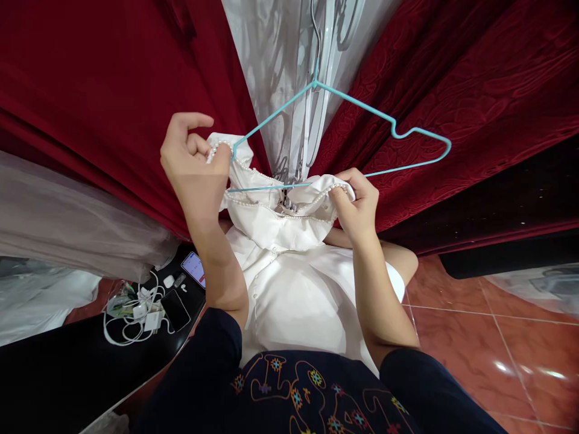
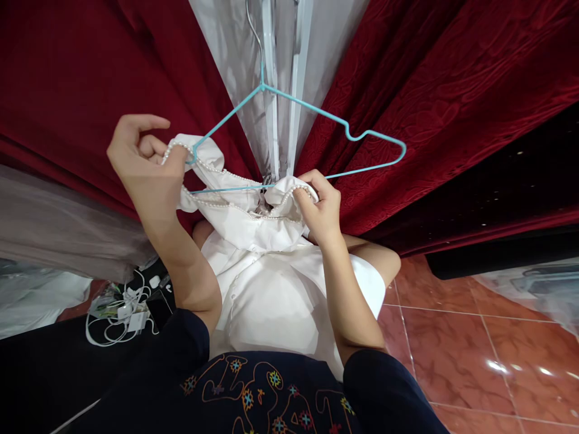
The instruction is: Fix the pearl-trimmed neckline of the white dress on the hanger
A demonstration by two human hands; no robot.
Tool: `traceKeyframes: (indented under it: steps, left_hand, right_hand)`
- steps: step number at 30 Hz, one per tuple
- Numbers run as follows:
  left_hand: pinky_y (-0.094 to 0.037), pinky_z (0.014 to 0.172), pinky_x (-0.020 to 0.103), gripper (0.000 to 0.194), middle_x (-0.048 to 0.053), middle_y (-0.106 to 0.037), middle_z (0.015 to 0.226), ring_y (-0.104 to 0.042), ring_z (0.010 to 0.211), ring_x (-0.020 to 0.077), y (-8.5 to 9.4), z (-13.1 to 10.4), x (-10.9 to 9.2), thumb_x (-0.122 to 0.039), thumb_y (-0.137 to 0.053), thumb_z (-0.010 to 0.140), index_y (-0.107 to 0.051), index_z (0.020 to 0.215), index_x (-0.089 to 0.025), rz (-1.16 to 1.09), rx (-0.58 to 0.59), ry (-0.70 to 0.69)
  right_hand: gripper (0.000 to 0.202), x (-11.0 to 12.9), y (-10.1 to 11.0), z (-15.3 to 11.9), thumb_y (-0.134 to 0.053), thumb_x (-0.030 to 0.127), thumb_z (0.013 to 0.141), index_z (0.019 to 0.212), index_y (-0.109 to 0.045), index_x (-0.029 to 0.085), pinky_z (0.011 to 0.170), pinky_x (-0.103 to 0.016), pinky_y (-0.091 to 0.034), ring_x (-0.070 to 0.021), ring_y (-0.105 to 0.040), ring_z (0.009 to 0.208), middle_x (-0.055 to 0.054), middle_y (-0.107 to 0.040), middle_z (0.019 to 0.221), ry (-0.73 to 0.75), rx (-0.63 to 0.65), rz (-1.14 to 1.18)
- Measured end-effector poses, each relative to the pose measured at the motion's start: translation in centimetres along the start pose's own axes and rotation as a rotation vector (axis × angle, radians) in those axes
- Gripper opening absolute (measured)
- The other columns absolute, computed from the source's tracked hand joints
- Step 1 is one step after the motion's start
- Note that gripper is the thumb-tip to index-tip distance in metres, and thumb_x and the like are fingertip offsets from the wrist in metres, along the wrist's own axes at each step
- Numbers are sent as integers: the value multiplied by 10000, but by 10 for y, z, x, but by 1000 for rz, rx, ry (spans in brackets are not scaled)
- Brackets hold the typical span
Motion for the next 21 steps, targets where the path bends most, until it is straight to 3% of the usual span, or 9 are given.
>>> traceKeyframes:
  steps: [3, 5, 7, 8, 10, 12, 16, 19, 21]
  left_hand:
    - [-375, 586, 264, 425, -46, -554, 794, -411, 599, 92, -14, -10, -18, 27, -811, 761, -703, 1074, -241, -62, 41, -11]
    - [-413, 630, 264, 366, -21, -644, 879, -550, 692, 114, -18, -25, -25, -69, -814, 830, -707, 1126, -254, -98, 139, -2]
    - [-473, 689, 276, 151, 1, -708, 855, -643, 753, 141, -25, -48, -22, -271, -769, 957, -734, 1101, -242, -136, 328, 64]
    - [-494, 681, 277, 157, 15, -730, 846, -665, 754, 149, -30, -62, -15, -385, -718, 1008, -754, 1023, -233, -161, 449, 151]
    - [-530, 661, 289, 394, 37, -750, 800, -693, 728, 172, -47, -93, 3, -562, -630, 1037, -764, 900, -217, -225, 757, 334]
    - [-573, 730, 311, 460, 54, -786, 858, -734, 806, 206, -62, -115, 26, -662, -684, 969, -772, 918, -214, -202, 869, 458]
    - [-629, 938, 407, 588, 108, -798, 1171, -784, 1046, 246, -87, -121, 51, -761, -592, 978, -695, 1191, -223, -523, 462, 671]
    - [-617, 1068, 467, 500, 51, -724, 925, -779, 1066, 231, -95, -117, 38, -724, -494, 1044, -617, 1022, -240, -731, 205, 618]
    - [-619, 1087, 465, 488, -18, -529, 705, -739, 893, 189, -92, -115, 23, -720, -489, 1050, -530, 898, -258, -751, 134, 563]
  right_hand:
    - [96, -3, 1, 0, -659, 278, 866, 817, -638, 199, 630, -230, -372, -86, -489, 669, 41, -564, 729, 14, 8, -6]
    - [65, -7, 1, 0, -669, 263, 855, 867, -641, 205, 629, -229, -369, -82, -492, 668, 45, -581, 754, 4, 40, -9]
    - [92, -11, 1, 1, -682, 262, 849, 909, -633, 213, 617, -226, -356, -78, -487, 656, 49, -596, 771, -9, 64, 0]
    - [101, -12, 1, 1, -683, 264, 851, 918, -626, 215, 613, -226, -351, -76, -485, 650, 50, -599, 777, -8, 65, 6]
    - [98, -13, 2, 1, -678, 263, 859, 921, -617, 216, 617, -229, -355, -77, -490, 654, 50, -604, 786, 7, 62, 12]
    - [88, -13, 2, 1, -671, 259, 866, 921, -617, 216, 621, -231, -358, -77, -489, 656, 50, -600, 783, 22, 62, 12]
    - [93, -15, -3, -2, -671, 258, 869, 937, -621, 219, 622, -238, -367, -82, -504, 663, 48, -602, 784, 30, 57, 14]
    - [127, -13, -8, -6, -657, 265, 872, 985, -610, 232, 629, -249, -386, -94, -540, 681, 39, -621, 821, 30, 73, 45]
    - [182, -7, -10, -10, -661, 266, 872, 1043, -604, 245, 606, -255, -364, -94, -515, 639, 50, -592, 784, 26, 135, 53]
Point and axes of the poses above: each hand's wrist, its own z-axis towards the middle knuckle, its own y-axis out of the back of the hand, x = y × z, the point moved 5 cm from there along z, towards the middle knuckle
